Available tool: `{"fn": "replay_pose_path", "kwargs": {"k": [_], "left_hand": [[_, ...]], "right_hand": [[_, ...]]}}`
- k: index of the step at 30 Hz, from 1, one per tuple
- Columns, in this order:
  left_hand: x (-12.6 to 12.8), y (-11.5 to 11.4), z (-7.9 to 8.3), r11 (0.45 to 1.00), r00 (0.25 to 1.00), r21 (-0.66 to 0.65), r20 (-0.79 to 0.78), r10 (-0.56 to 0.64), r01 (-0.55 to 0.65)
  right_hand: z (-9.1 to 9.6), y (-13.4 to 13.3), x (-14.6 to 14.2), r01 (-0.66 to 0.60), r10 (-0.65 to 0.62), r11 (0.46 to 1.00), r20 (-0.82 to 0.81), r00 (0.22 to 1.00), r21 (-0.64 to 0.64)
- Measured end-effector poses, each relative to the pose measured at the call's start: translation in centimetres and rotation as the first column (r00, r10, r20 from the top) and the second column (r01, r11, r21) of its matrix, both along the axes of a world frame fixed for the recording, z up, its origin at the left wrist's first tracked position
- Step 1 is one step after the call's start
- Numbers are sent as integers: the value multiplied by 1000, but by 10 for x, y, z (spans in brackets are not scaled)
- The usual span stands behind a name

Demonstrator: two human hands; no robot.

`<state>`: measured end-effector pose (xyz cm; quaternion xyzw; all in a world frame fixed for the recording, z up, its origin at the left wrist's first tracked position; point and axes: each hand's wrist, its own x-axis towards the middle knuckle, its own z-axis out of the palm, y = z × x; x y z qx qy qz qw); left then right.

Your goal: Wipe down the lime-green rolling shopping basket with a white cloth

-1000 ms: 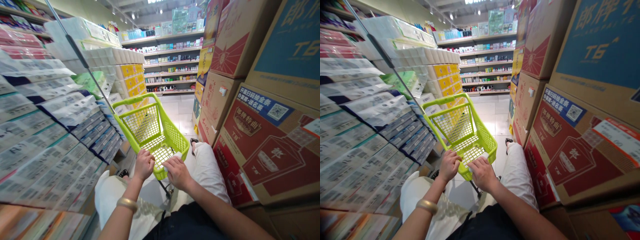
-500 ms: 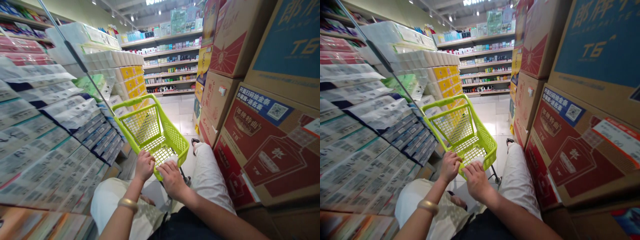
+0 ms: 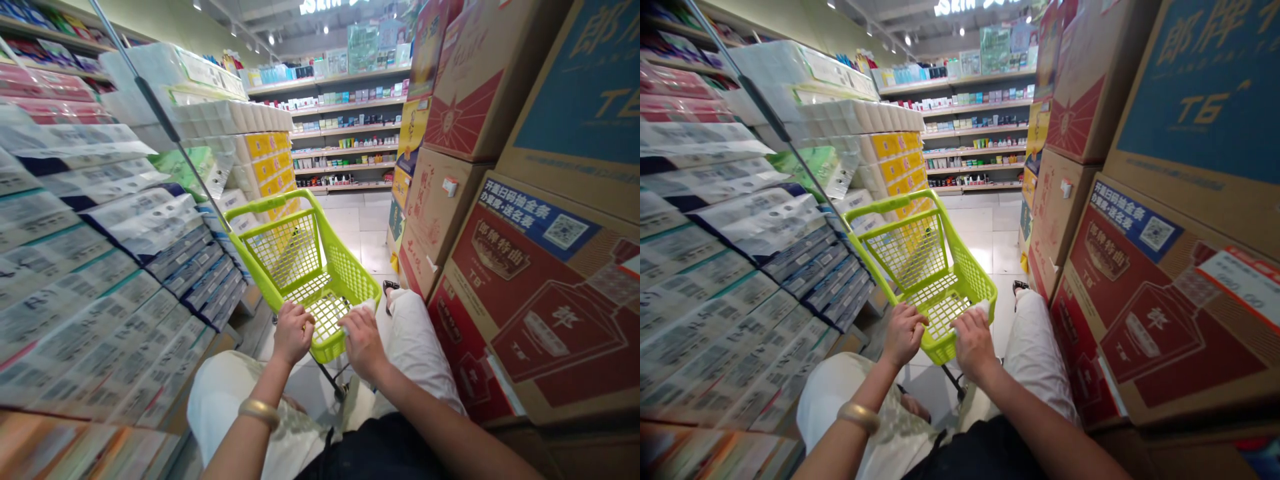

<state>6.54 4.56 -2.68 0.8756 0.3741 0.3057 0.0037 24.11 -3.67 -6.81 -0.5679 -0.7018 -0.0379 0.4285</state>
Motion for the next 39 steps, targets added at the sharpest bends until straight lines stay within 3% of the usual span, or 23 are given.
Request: {"fn": "replay_pose_path", "kwargs": {"k": [3,5,7,11,14,18,23,25,27,31,33,39], "left_hand": [[-1,0,0,1000,1000,4,-6,-8,8],[-5,0,1,1000,1000,1,-12,-17,17],[-9,1,2,1000,999,0,-21,-28,28],[-14,3,3,999,999,3,-29,-38,38],[-14,4,3,999,999,9,-8,-31,31],[-12,3,1,1000,1000,10,23,-18,18],[-15,2,2,1000,1000,-4,21,-5,5],[-18,2,3,1000,1000,-9,17,-16,16],[-21,3,5,999,999,-17,23,-33,33],[-22,5,6,997,997,-51,66,-49,53],[-19,6,6,996,995,-72,88,-39,45],[-19,7,5,995,992,-85,120,-38,49]], "right_hand": [[1,-11,-35,-101,103,995,68,992,-27],[3,-10,-34,-186,190,982,133,973,-42],[5,-3,-13,-215,221,975,175,959,-48],[9,17,49,-99,97,995,163,982,1],[9,24,69,-47,42,998,136,990,35],[5,14,32,0,0,1000,39,999,-7],[4,-7,-35,-154,157,986,52,986,-57],[7,-5,-34,-230,236,971,111,965,-69],[11,3,-13,-271,282,959,190,941,-79],[16,23,48,-133,140,990,235,962,-42],[15,29,64,-107,110,994,227,968,-27],[5,23,44,12,-12,1000,107,994,-4]]}}
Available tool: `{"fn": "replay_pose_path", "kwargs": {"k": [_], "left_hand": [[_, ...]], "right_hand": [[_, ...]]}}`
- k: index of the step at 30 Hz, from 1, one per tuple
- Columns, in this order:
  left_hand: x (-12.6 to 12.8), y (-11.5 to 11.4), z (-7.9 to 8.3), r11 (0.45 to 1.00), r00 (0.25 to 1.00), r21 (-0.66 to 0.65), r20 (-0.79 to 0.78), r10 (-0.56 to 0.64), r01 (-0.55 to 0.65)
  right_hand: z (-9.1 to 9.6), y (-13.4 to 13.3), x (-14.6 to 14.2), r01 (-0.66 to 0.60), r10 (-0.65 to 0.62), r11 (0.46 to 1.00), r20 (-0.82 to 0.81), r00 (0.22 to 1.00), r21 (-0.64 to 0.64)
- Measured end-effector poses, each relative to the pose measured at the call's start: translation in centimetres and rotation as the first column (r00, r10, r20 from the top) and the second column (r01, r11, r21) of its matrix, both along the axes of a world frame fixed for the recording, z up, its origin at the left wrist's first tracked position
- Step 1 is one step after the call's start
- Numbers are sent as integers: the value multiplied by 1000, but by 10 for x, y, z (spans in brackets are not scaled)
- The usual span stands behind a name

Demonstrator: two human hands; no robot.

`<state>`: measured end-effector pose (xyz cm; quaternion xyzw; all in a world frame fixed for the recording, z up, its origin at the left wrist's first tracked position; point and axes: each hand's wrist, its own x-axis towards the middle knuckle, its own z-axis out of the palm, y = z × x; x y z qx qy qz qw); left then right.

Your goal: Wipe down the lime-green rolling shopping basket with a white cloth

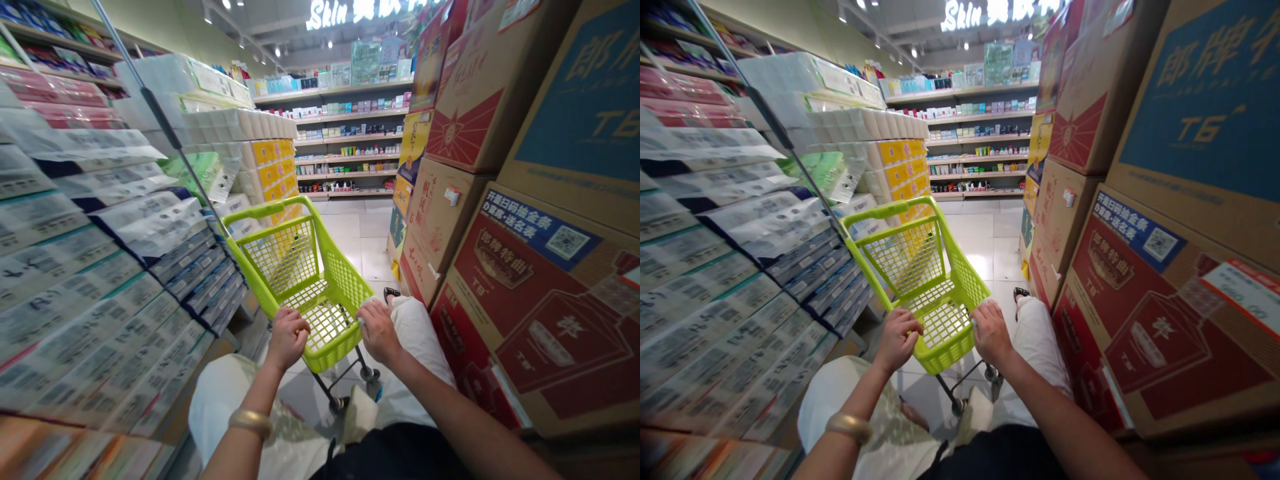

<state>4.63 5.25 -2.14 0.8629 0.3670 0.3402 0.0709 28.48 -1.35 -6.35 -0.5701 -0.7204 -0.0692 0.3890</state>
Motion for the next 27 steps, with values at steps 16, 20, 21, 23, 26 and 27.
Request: {"fn": "replay_pose_path", "kwargs": {"k": [16,20,21,23,26,27], "left_hand": [[-41,20,7,998,983,-15,-168,-69,68],[-50,26,11,999,967,18,-250,-42,49],[-50,25,12,999,964,41,-266,-9,20],[-44,20,16,993,962,100,-261,84,-59],[-15,3,19,989,977,81,-161,138,-127],[0,-4,19,993,986,31,-121,118,-115]], "right_hand": [[5,-32,-45,-69,66,997,-79,995,-33],[-3,-37,-46,-113,116,993,-90,989,41],[-7,-38,-45,-137,144,988,-98,985,72],[-14,-40,-40,-166,188,975,-150,971,151],[-24,-43,-33,-101,177,966,-323,930,239],[-26,-44,-32,-74,164,968,-383,909,240]]}}
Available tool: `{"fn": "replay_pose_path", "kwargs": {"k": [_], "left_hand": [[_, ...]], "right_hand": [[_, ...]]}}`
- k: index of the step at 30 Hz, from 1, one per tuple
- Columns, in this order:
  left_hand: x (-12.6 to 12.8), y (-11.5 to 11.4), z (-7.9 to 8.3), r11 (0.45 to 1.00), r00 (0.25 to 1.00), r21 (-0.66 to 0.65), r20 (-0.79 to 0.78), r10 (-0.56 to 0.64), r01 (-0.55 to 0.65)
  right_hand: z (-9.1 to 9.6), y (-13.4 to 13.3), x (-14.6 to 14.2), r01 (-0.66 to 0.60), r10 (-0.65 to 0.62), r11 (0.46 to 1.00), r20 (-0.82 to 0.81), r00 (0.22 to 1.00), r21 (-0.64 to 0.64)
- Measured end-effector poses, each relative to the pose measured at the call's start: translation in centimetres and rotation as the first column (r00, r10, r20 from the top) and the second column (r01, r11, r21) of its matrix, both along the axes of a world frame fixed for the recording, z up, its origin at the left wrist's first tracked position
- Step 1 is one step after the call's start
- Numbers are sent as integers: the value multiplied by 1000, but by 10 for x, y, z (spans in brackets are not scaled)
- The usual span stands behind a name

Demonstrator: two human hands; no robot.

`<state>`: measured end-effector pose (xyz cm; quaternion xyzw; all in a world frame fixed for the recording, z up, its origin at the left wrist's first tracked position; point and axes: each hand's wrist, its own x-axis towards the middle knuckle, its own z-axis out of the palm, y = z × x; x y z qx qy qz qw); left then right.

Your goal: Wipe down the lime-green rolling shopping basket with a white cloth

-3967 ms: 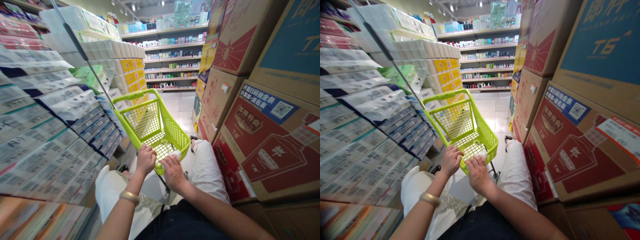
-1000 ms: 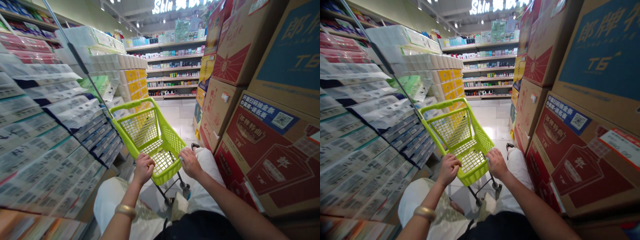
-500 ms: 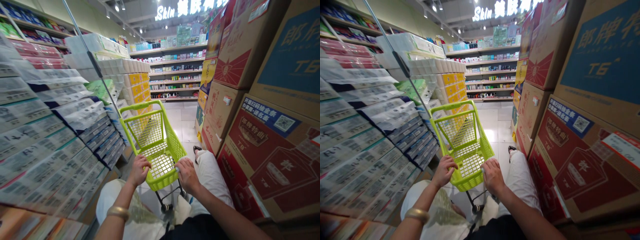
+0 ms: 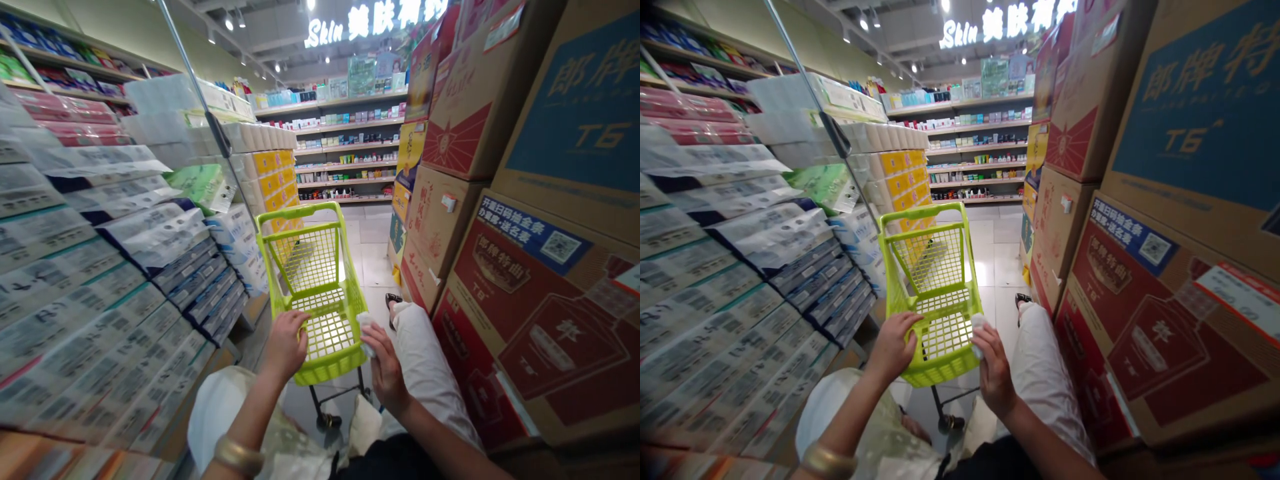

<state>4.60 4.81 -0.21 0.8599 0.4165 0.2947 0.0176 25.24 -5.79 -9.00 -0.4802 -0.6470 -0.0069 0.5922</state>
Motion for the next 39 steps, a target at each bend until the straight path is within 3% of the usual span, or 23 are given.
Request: {"fn": "replay_pose_path", "kwargs": {"k": [4,8,15,24,27,32,34,36,39], "left_hand": [[58,-26,-5,981,997,-178,-1,-75,73],[83,-39,-11,962,986,-272,-152,-64,20],[75,-41,-7,949,957,-311,-287,-44,-50],[69,-44,-3,938,925,-343,-368,-92,-43],[68,-43,-2,938,918,-345,-384,-103,-39],[62,-44,1,930,898,-364,-424,-119,-49],[60,-46,3,924,884,-378,-449,-131,-55],[58,-48,4,922,874,-384,-463,-144,-52],[57,-49,6,918,868,-393,-472,-153,-51]], "right_hand": [[-3,-2,-2,-13,4,998,-152,988,-59],[1,-2,-4,34,-57,995,-261,964,-91],[3,-1,-14,-59,-3,985,-357,934,-162],[26,73,13,-40,-89,963,-460,884,-265],[25,61,8,-53,-74,962,-444,893,-267],[9,1,-20,-109,-17,957,-425,905,-269],[5,-11,-26,-128,-9,952,-443,896,-279],[7,-6,-24,-138,-9,948,-460,888,-286],[19,26,-10,-136,-29,946,-493,869,-294]]}}
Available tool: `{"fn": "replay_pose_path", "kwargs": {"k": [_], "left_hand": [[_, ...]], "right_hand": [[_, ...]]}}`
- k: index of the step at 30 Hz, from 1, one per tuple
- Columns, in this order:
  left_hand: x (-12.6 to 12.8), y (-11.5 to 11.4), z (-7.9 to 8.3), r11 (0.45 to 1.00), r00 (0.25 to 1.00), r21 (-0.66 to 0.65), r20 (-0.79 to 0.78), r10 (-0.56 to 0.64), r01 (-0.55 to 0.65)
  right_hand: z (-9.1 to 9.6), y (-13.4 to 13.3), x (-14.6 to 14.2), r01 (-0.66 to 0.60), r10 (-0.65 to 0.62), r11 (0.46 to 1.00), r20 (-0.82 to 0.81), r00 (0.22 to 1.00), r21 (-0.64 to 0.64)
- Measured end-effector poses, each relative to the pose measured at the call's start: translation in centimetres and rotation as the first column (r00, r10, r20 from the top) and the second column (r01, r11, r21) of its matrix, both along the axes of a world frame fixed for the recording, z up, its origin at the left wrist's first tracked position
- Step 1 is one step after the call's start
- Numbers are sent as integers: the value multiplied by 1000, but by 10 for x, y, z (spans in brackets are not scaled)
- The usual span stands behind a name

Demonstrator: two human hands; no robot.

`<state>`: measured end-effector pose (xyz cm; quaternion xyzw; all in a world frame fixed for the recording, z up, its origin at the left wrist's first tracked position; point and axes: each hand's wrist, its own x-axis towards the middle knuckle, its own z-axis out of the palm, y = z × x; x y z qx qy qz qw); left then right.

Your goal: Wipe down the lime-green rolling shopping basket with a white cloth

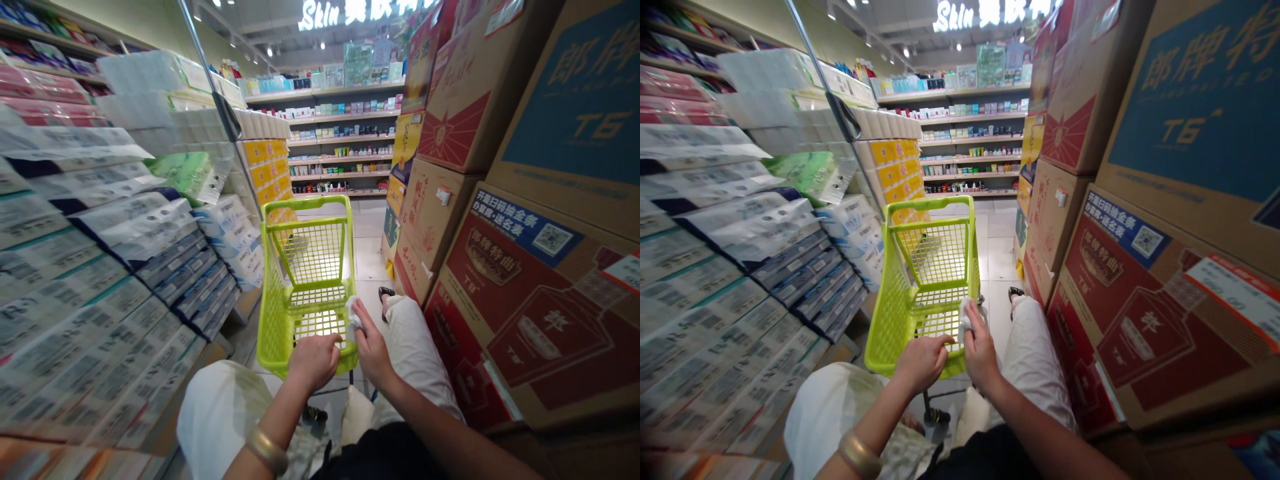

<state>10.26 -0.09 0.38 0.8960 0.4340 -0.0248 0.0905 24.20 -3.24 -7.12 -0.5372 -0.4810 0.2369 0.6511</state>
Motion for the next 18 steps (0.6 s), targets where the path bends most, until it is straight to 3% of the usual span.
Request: {"fn": "replay_pose_path", "kwargs": {"k": [3,5,13,15,18], "left_hand": [[0,1,0,1000,1000,-7,-2,5,-5],[1,1,1,1000,1000,-6,4,10,-10],[-2,0,2,1000,1000,15,-13,5,-4],[-2,-1,2,1000,1000,13,-16,1,0],[-1,0,1,1000,1000,13,-12,-4,4]], "right_hand": [[13,30,11,-2,1,1000,-33,999,-19],[16,33,11,3,-4,1000,-41,999,-24],[-7,-35,-21,-53,53,998,2,999,-22],[-7,-30,-17,-60,60,998,17,998,-27],[4,3,-3,-36,38,999,48,998,-39]]}}
